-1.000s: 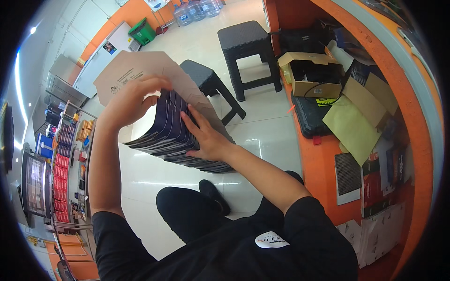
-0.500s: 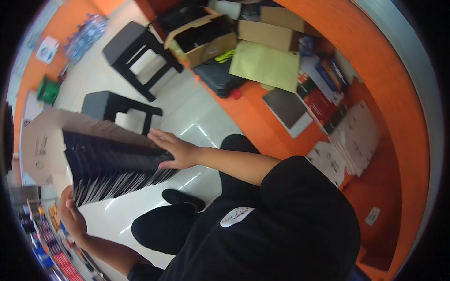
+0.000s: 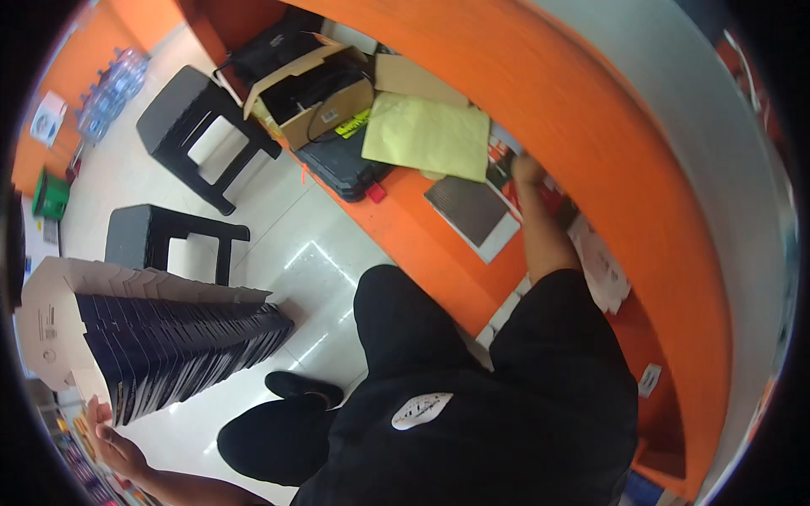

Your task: The person folds flat cardboard sheets into boxes, inserts blue inner boxes into them, and places the assembled units into an orange storage compartment.

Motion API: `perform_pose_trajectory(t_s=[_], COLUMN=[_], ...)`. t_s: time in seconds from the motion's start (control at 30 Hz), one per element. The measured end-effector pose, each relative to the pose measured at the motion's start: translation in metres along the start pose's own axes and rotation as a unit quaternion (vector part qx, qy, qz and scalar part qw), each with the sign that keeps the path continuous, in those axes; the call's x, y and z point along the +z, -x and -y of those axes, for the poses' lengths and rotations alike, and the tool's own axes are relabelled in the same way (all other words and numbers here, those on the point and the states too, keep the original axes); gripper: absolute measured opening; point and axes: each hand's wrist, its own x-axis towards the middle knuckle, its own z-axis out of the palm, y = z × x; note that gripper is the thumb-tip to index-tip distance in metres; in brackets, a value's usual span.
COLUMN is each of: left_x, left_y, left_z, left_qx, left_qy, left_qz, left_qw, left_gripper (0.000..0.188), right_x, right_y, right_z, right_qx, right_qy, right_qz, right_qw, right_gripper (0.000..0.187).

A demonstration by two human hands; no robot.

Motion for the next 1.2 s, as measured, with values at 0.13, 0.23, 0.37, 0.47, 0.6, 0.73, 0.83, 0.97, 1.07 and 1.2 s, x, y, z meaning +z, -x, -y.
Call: perform_pose_trajectory(t_s=[0.13, 0.23, 0.37, 0.47, 0.6, 0.73, 0.83, 0.97, 1.07, 1.2], left_x=[-0.03, 0.018, 0.019, 0.005, -0.001, -0.004, -0.008, -0.015, -0.014, -0.018], left_y=[0.018, 0.014, -0.015, 0.0, -0.004, -0.011, -0.012, -0.014, -0.026, -0.037], left_z=[-0.027, -0.041, -0.083, -0.076, -0.08, -0.067, -0.06, -0.044, -0.043, -0.042], left_qx=[0.082, 0.024, -0.053, -0.169, -0.286, -0.359, -0.371, -0.387, -0.359, -0.349], left_qy=[-0.097, -0.039, -0.017, 0.047, 0.23, 0.349, 0.378, 0.355, 0.26, 0.225], left_qz=[-0.082, -0.126, -0.278, -0.318, -0.275, -0.218, -0.204, -0.116, -0.071, -0.01], left_qw=[0.989, 0.991, 0.959, 0.932, 0.888, 0.838, 0.823, 0.843, 0.893, 0.91], left_gripper=[0.068, 0.058, 0.021, 0.014, 0.023, 0.034, 0.038, 0.038, 0.036, 0.034], right_x=[0.013, -0.001, 0.001, 0.019, 0.011, -0.018, -0.052, -0.133, -0.205, -0.245], right_y=[-0.043, -0.079, -0.077, -0.064, -0.021, 0.075, 0.153, 0.178, 0.145, 0.096], right_z=[0.021, -0.047, -0.042, -0.018, -0.004, 0.02, 0.083, 0.223, 0.312, 0.394], right_qx=[0.052, 0.076, 0.098, 0.044, 0.014, -0.02, -0.057, -0.139, -0.305, -0.274], right_qy=[0.007, 0.175, 0.202, 0.19, 0.147, 0.021, -0.193, -0.583, -0.631, -0.736], right_qz=[0.215, 0.25, 0.352, 0.323, 0.221, 0.171, 0.203, 0.266, 0.365, 0.311], right_qw=[0.975, 0.949, 0.909, 0.926, 0.964, 0.985, 0.958, 0.755, 0.612, 0.535], right_gripper=[0.091, 0.134, 0.101, 0.086, 0.066, 0.046, 0.031, 0.024, 0.027, 0.027])
